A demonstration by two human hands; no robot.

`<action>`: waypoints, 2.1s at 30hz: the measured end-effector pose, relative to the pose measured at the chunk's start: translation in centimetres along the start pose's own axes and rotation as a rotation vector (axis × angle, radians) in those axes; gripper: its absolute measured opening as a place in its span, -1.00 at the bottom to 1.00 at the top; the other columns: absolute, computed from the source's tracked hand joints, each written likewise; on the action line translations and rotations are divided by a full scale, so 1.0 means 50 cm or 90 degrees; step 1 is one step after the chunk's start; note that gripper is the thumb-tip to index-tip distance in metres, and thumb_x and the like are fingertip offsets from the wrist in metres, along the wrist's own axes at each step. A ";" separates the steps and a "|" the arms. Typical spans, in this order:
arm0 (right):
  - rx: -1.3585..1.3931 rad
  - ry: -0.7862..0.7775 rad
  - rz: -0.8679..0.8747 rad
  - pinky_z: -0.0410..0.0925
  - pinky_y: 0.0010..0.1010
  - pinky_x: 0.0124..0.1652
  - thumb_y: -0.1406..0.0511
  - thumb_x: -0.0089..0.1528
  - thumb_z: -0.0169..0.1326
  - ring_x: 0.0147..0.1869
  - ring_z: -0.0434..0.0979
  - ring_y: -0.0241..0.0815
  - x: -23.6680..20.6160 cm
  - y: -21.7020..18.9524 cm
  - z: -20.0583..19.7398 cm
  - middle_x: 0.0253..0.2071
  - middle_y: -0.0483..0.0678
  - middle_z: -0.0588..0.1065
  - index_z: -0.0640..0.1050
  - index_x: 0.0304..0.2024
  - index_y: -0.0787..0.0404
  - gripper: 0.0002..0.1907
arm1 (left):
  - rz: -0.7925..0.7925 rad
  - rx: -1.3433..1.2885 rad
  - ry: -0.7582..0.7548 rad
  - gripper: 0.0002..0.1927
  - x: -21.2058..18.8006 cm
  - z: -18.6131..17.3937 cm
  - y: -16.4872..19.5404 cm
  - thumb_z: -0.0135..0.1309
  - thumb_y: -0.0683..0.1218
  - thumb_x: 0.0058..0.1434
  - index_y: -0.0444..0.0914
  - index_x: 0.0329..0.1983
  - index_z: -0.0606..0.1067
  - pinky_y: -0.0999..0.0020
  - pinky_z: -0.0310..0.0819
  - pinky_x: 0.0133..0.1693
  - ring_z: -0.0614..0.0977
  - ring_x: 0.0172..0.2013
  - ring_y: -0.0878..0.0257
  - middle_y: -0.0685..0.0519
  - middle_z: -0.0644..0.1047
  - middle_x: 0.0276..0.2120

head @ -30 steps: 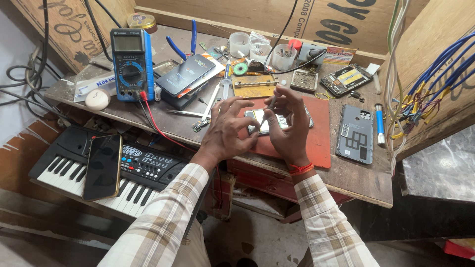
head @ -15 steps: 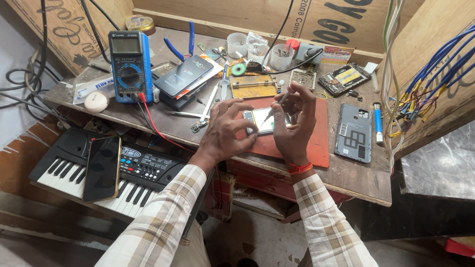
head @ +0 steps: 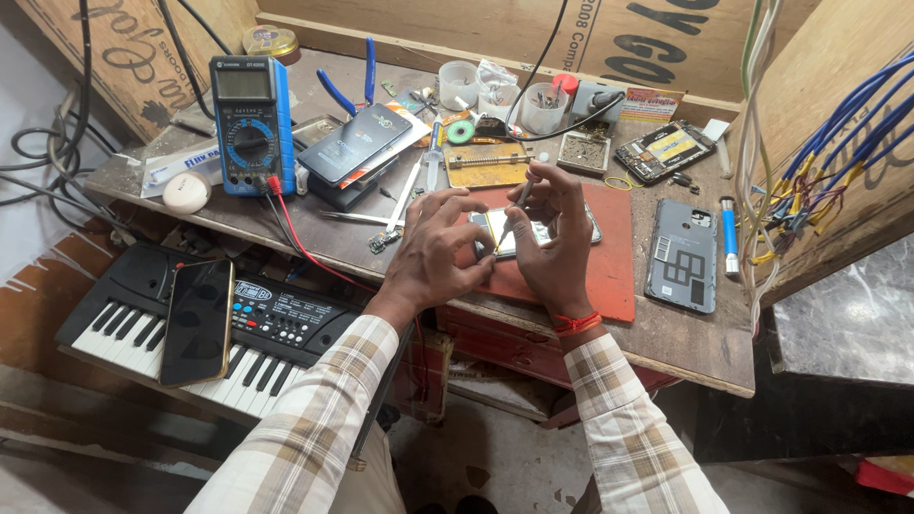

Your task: The person removes the back cover from a smartphone on a workbench and sets it aside. They then use a screwdriver to unscrew and pry at the phone's internal components, working on the exposed battery and board area.

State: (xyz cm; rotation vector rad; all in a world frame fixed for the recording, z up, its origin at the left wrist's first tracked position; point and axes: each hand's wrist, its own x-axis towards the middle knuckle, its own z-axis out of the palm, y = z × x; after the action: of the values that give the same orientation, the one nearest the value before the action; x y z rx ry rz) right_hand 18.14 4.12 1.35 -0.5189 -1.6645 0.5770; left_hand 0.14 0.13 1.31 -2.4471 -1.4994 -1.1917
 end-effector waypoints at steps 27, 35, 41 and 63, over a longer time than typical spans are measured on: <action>0.013 -0.015 -0.016 0.51 -0.41 0.07 0.58 0.27 0.16 0.04 0.59 -0.24 0.002 -0.003 -0.005 -0.06 -0.03 0.51 0.40 0.31 0.25 -0.44 | 0.011 -0.005 0.004 -0.85 0.001 0.001 -0.002 0.37 -0.02 -0.03 -0.08 -0.42 0.62 -0.15 0.06 0.32 0.39 0.27 0.03 0.07 0.53 0.05; 0.048 0.059 0.006 0.57 -0.44 -0.03 0.57 0.37 0.08 0.05 0.61 -0.24 0.004 -0.007 -0.004 -0.01 0.01 0.50 0.28 0.35 0.22 -0.46 | 0.002 0.006 0.001 -0.90 0.001 0.008 -0.004 0.34 -0.01 0.02 -0.05 -0.43 0.64 -0.15 0.05 0.33 0.41 0.26 0.04 0.10 0.55 0.01; 0.057 0.142 -0.026 0.51 -0.46 0.03 0.57 0.43 0.04 0.03 0.56 -0.28 0.011 -0.007 -0.008 0.01 0.01 0.49 0.25 0.38 0.20 -0.48 | -0.029 -0.016 0.008 -0.93 0.011 -0.005 0.003 0.30 -0.03 -0.01 -0.08 -0.50 0.65 -0.09 0.05 0.32 0.44 0.20 0.07 0.10 0.58 -0.06; 0.044 0.156 0.013 0.48 -0.49 0.04 0.57 0.40 0.04 0.07 0.55 -0.29 0.006 -0.006 -0.012 0.02 0.00 0.49 0.25 0.37 0.19 -0.46 | 0.017 0.135 -0.074 -0.87 0.025 0.014 0.018 0.19 -0.05 0.12 -0.20 -0.38 0.55 -0.08 -0.01 0.29 0.35 0.24 0.00 -0.04 0.47 0.06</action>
State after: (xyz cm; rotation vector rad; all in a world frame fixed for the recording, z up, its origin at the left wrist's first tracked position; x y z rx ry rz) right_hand 18.69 4.15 1.85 -0.5347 -1.4042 0.5604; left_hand 1.53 0.84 1.90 -2.4224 -1.5268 -0.8495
